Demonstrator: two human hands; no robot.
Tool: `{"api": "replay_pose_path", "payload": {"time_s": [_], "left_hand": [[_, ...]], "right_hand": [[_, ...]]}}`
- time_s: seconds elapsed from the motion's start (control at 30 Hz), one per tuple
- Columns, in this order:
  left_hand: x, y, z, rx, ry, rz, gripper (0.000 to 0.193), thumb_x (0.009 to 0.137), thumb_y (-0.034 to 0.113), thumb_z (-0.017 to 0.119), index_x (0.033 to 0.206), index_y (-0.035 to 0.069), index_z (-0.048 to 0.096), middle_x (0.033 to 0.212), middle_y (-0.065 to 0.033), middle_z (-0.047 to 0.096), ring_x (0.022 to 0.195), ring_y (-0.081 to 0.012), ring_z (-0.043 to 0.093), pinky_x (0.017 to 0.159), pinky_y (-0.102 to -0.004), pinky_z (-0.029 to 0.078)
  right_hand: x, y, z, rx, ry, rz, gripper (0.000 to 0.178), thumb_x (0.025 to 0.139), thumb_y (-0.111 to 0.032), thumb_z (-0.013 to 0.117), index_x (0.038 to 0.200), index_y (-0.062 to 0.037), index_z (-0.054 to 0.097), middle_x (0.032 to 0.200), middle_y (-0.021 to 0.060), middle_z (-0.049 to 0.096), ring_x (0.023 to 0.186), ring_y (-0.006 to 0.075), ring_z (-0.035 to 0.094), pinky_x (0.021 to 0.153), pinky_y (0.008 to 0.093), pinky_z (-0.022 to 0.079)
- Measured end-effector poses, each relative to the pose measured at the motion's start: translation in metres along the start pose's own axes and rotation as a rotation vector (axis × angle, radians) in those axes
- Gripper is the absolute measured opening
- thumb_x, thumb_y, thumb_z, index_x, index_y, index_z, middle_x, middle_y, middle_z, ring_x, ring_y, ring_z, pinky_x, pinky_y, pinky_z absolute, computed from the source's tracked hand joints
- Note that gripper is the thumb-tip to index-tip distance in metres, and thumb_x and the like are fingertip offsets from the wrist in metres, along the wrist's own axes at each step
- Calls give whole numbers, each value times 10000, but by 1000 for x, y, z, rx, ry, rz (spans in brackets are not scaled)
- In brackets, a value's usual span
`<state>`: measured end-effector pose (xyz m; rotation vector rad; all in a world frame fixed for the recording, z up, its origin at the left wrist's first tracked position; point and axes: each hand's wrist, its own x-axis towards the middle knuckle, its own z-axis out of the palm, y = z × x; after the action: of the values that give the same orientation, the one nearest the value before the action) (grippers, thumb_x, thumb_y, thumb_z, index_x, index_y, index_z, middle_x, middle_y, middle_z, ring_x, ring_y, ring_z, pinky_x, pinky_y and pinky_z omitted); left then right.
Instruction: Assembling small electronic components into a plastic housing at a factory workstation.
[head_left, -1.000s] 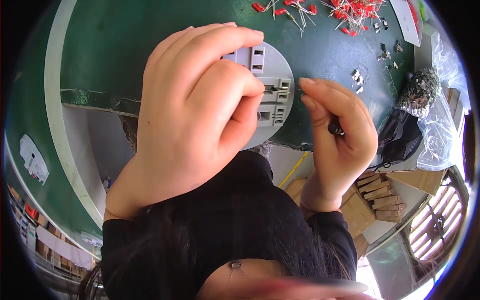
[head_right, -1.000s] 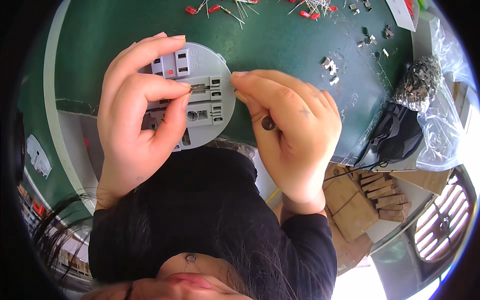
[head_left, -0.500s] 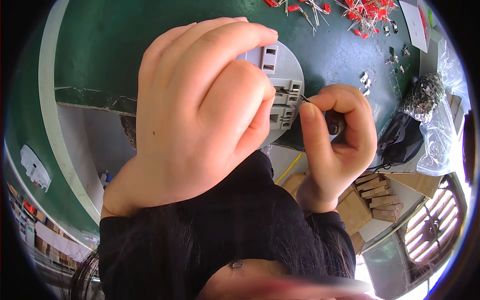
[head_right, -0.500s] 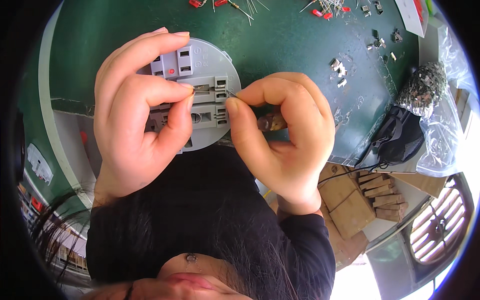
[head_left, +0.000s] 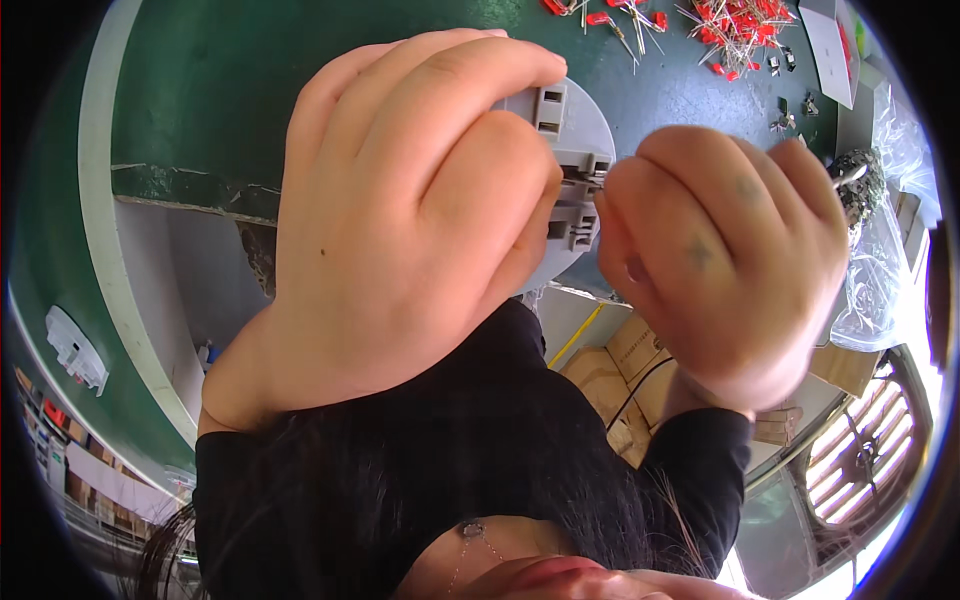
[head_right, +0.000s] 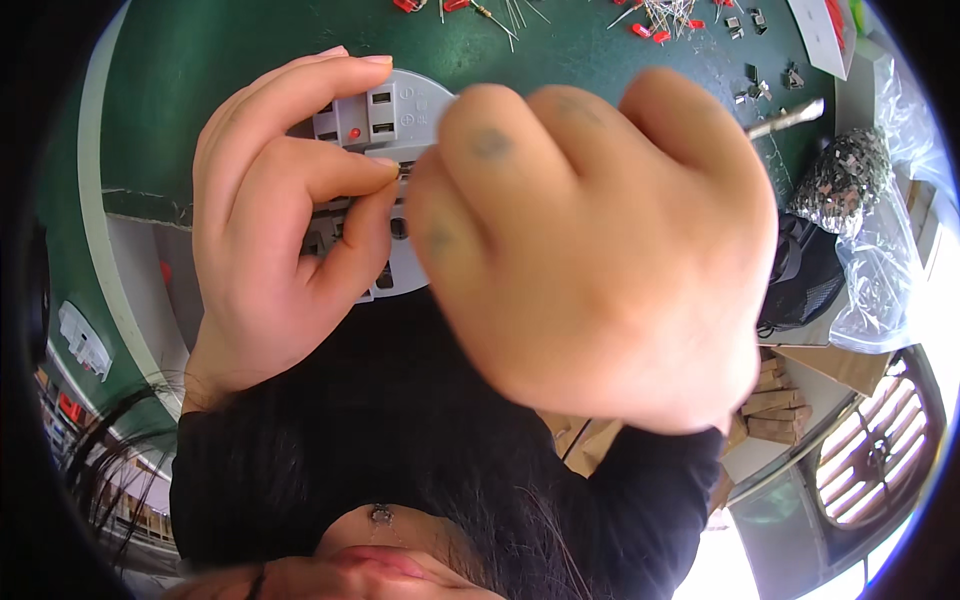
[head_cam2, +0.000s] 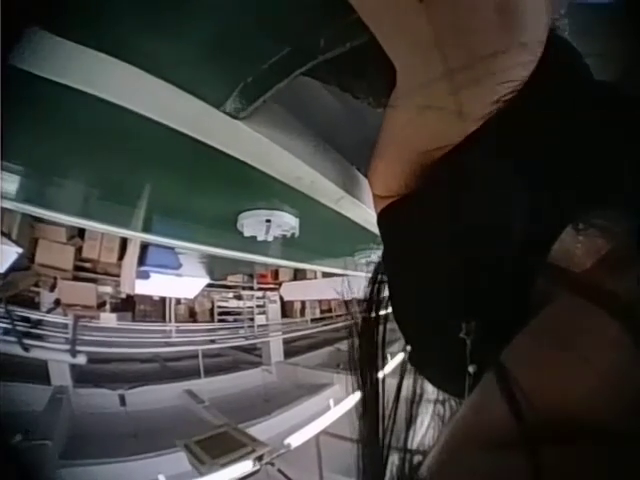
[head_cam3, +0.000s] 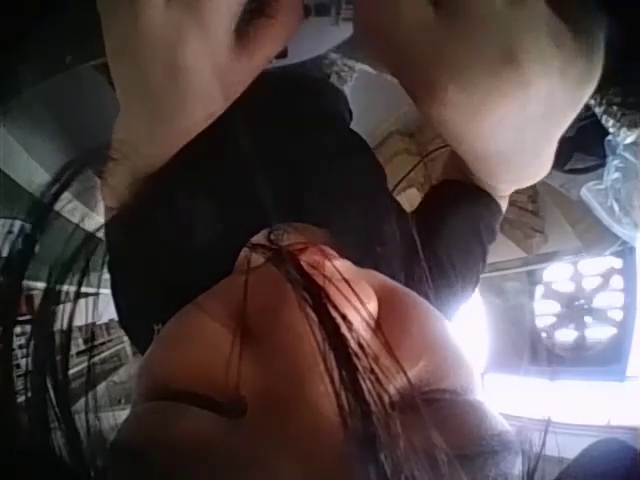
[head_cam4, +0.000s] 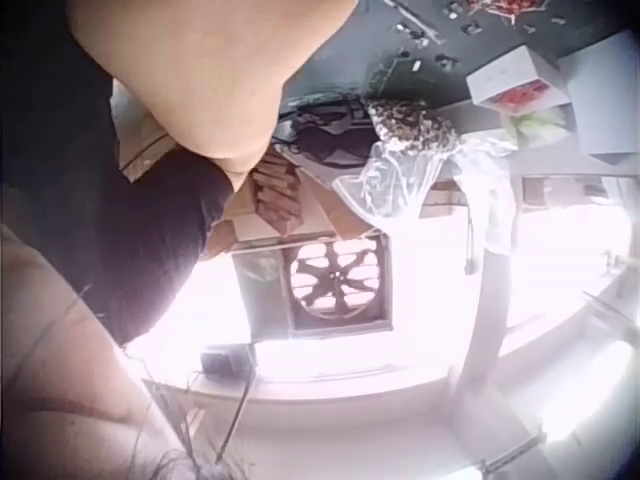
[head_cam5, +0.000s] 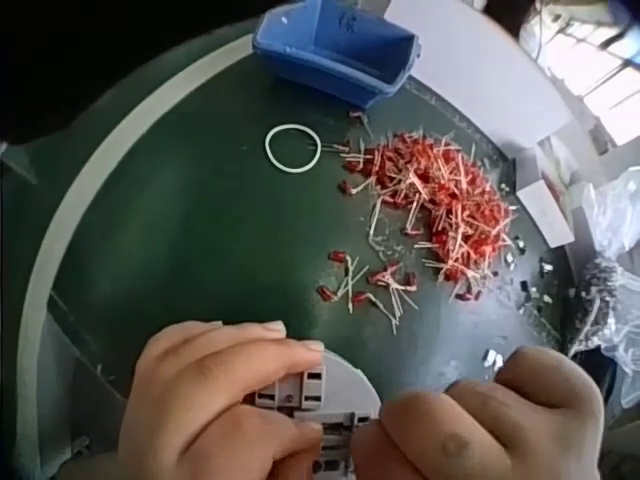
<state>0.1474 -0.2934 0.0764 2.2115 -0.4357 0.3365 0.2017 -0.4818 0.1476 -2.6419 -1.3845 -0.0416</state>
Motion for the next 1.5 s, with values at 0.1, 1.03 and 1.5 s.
{"api": "replay_pose_path", "payload": {"time_s": [0.1, 1.03, 1.5], "left_hand": [[1, 1, -5, -36, -22, -28, 238, 690, -62, 745, 860, 43, 616, 1231, -147, 665, 1131, -337, 641, 958, -401, 488], [1, 0, -3, -25, -26, -32, 192, 738, -42, 738, 834, 68, 614, 1223, -105, 673, 1142, -314, 637, 948, -404, 474], [3, -3, -3, -41, -31, 11, 215, 728, 12, 759, 876, 78, 618, 1254, -112, 661, 1177, -337, 623, 981, -435, 455]], "right_hand": [[13, -3, -10, 12, -110, 41, 242, 617, -48, 791, 810, -104, 656, 841, 29, 644, 626, 235, 570, 566, 347, 421], [-23, -17, -2, 42, -61, 226, 260, 847, -274, 695, 1087, -177, 722, 673, -18, 507, 565, 134, 481, 572, 303, 362], [-10, -35, 31, 1455, 777, 140, 522, 970, -642, 520, 765, -167, 451, 570, -49, 373, 470, 96, 253, 507, 293, 208]]}}
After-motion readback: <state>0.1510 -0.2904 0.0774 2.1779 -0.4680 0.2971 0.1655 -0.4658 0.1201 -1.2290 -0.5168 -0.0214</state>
